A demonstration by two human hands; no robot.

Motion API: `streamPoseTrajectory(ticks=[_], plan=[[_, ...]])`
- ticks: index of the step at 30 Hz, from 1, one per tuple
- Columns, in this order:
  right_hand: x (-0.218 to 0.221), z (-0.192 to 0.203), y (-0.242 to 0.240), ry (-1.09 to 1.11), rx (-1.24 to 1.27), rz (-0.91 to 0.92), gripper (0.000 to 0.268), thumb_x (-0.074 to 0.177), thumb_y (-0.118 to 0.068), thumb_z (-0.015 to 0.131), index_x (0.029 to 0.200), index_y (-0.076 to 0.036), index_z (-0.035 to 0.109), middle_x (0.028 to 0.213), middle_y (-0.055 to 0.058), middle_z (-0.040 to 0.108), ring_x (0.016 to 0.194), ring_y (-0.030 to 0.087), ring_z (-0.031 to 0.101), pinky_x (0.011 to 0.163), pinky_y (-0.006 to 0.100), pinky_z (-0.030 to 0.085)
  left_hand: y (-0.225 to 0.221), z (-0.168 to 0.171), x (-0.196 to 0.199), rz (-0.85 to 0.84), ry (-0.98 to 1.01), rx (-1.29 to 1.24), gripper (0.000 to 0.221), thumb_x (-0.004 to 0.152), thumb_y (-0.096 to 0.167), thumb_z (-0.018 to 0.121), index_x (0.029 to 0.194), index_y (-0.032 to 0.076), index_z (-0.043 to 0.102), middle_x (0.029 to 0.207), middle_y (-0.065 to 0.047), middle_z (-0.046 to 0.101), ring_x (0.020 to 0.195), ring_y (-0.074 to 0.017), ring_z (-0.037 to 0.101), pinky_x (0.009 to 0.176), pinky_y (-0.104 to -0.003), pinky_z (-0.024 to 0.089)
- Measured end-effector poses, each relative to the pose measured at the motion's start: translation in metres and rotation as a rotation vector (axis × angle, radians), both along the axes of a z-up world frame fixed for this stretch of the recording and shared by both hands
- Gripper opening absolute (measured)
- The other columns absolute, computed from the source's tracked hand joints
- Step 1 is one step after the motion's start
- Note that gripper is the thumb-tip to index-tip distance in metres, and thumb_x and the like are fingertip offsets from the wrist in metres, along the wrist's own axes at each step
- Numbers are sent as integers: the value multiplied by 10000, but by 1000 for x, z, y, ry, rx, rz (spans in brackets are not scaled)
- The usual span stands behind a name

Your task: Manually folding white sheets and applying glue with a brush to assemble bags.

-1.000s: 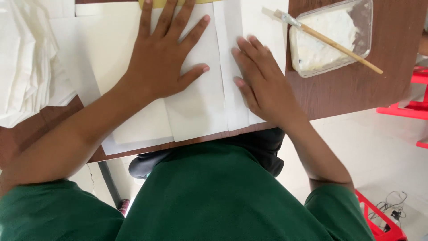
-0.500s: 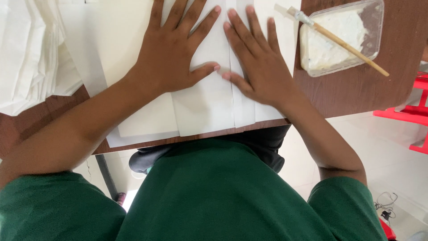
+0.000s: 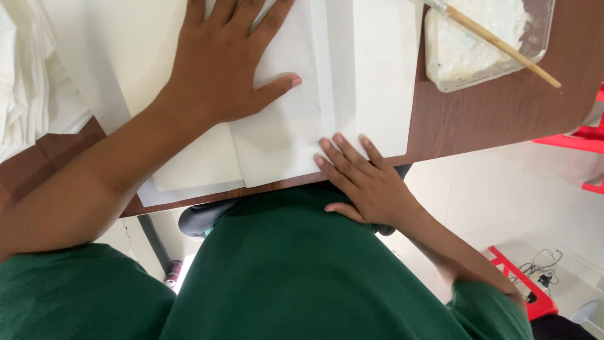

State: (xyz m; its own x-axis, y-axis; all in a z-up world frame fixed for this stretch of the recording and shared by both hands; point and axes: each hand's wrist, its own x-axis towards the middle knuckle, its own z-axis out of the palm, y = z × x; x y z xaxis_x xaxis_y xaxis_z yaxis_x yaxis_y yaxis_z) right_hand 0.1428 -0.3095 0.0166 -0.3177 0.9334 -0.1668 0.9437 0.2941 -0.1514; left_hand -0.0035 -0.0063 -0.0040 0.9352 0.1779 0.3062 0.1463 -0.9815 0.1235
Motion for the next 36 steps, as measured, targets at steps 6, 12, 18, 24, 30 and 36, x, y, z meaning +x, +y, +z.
streamPoseTrajectory(ticks=[6,12,18,24,30,36], plan=[[5,9,-17,379,226,17,425,1112,-236,496,1468,-4,516,1510,162,553,1440,325,497,1224,424,393,0,0,0,-13,25,16,794,1113,666,687,1587,42,560,1570,-184,525,1394,-373,474,1070,-555,390],[15,4,-7,642,508,-194,288,1042,-208,533,1073,-9,739,978,107,789,806,240,785,641,319,621,1,8,-5,15,91,286,899,1061,817,656,1600,99,619,1519,-155,621,1374,-318,552,1053,-546,425],[28,15,38,812,342,-535,191,1107,-109,503,1188,-20,651,1107,111,727,874,212,675,685,294,519,-18,67,-31,-107,264,124,912,1043,761,522,1609,52,613,1606,-228,607,1488,-394,522,1206,-592,275],[32,16,43,909,272,-646,199,1112,-164,534,1137,-42,690,1086,79,734,962,185,686,685,252,465,-77,54,-60,-172,347,-163,1019,841,659,702,1646,145,347,1701,-215,248,1562,-433,218,1228,-661,181],[32,15,41,926,274,-645,180,1095,-139,558,1096,-26,698,1060,92,735,984,211,700,740,268,498,-110,30,-80,-58,135,-240,677,891,324,705,1511,111,534,1610,-198,439,1510,-443,349,1242,-625,242],[35,10,43,1130,350,-575,152,1070,44,543,1133,66,679,948,183,692,833,249,665,800,388,559,-144,4,-80,190,-130,-314,482,824,220,688,1302,192,734,1465,-106,623,1404,-402,517,1185,-628,346]])
